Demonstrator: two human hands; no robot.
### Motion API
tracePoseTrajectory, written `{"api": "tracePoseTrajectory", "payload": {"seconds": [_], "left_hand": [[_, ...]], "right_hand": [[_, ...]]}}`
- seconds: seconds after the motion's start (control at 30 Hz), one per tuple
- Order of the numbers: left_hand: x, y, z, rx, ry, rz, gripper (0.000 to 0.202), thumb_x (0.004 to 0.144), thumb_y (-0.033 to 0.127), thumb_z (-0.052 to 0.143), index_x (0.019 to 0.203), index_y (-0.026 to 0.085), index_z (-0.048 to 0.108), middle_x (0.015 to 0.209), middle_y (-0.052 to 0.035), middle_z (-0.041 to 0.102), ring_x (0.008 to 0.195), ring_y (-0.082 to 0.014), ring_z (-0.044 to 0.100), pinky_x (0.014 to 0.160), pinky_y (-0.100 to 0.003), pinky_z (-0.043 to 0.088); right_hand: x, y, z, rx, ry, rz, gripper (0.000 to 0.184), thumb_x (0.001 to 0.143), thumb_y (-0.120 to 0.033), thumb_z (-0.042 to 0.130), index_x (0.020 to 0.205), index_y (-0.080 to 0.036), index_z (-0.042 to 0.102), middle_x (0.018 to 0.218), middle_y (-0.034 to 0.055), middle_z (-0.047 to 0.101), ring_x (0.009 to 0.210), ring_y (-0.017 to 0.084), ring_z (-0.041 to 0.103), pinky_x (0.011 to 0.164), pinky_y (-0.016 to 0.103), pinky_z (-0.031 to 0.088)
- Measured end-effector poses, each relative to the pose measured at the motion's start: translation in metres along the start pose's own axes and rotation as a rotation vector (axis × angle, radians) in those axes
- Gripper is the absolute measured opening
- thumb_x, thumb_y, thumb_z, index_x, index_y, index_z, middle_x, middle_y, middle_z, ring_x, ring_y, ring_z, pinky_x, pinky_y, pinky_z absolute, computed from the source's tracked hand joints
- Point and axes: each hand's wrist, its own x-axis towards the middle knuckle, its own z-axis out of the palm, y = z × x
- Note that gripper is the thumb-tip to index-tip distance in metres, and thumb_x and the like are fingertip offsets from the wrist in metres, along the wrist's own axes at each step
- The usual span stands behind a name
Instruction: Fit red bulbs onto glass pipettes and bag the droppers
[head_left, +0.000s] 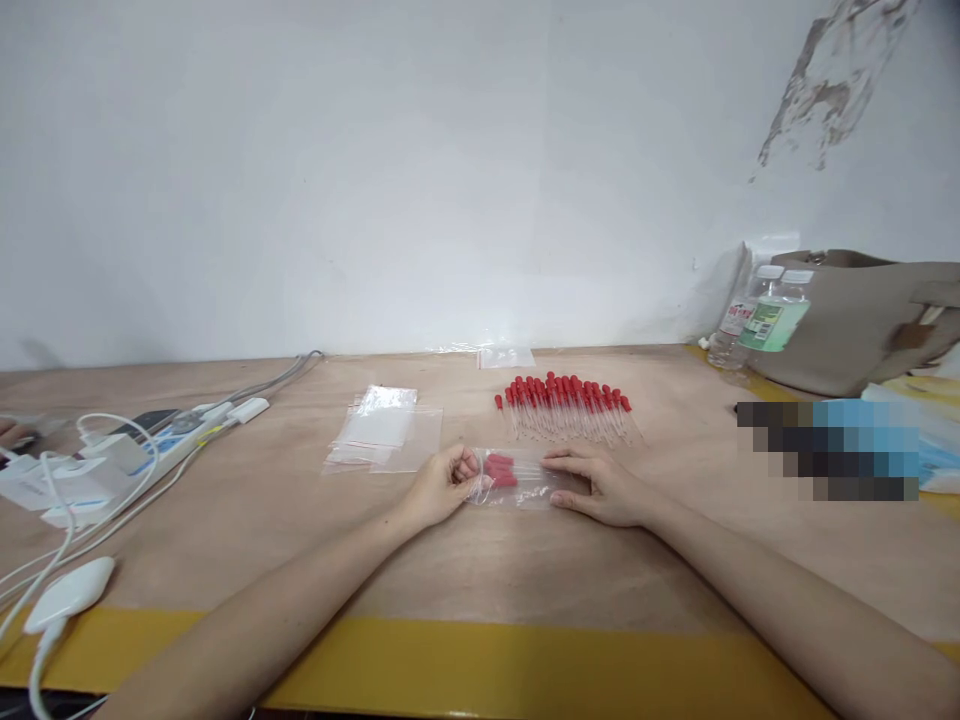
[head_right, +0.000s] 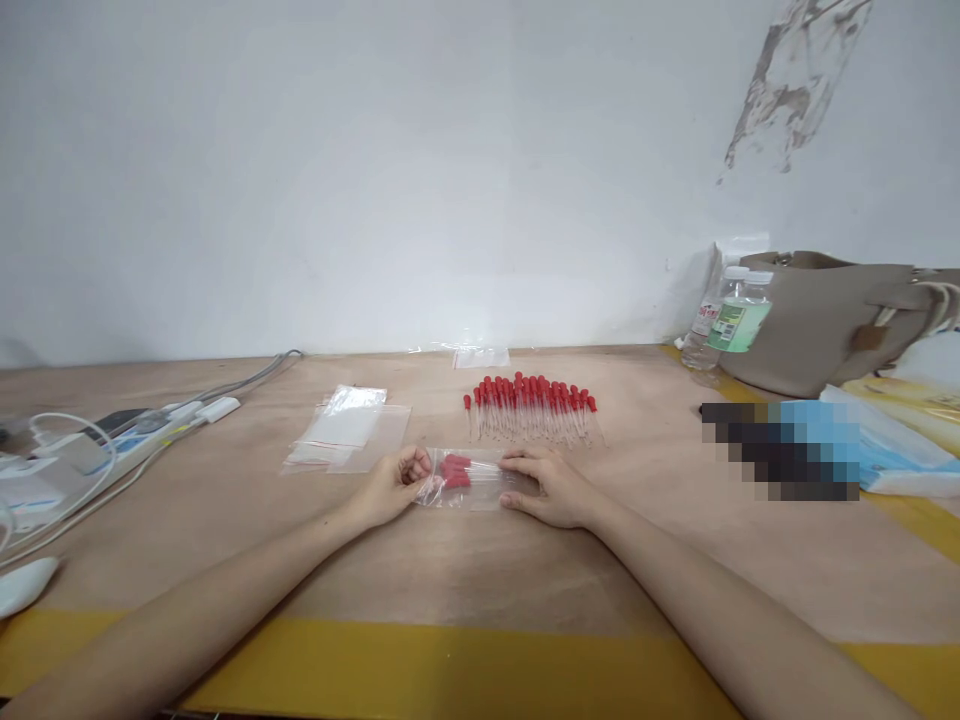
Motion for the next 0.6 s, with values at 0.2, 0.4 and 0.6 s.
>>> {"api": "tracePoseTrajectory", "payload": {"seconds": [0.2,0.4,0.6], "left_hand": [[0.021,-0.003,-0.032,-0.142,-0.307,-0.111,0.040,0.058,0.023,0.068,0.090,0.017,0.043,0.070,0.0012,0.058,0.058,-0.0092,0.054,0.055,-0.022,0.042],[0.080,-0.005,-0.029,0.290,0.056,-0.132,0.017,0.063,0.025,0.060,0.075,0.015,0.054,0.072,-0.0034,0.061,0.067,-0.0146,0.057,0.060,-0.023,0.042],[0.136,0.004,0.006,0.405,0.155,-0.253,0.030,0.059,0.026,0.063,0.086,0.014,0.057,0.089,-0.0120,0.063,0.084,-0.0248,0.057,0.070,-0.030,0.041]], "right_hand": [[0.001,-0.002,0.001,-0.028,-0.017,0.008,0.049,0.075,-0.048,0.051,0.116,-0.023,0.051,0.115,0.0090,0.051,0.105,0.024,0.046,0.090,0.042,0.035],[0.002,-0.002,0.002,-0.056,-0.007,0.015,0.050,0.074,-0.049,0.051,0.115,-0.022,0.052,0.116,0.0097,0.049,0.107,0.024,0.044,0.091,0.041,0.034],[0.003,-0.003,0.002,-0.058,-0.004,0.009,0.049,0.074,-0.049,0.050,0.115,-0.021,0.052,0.116,0.0100,0.049,0.107,0.024,0.044,0.091,0.040,0.034]]}}
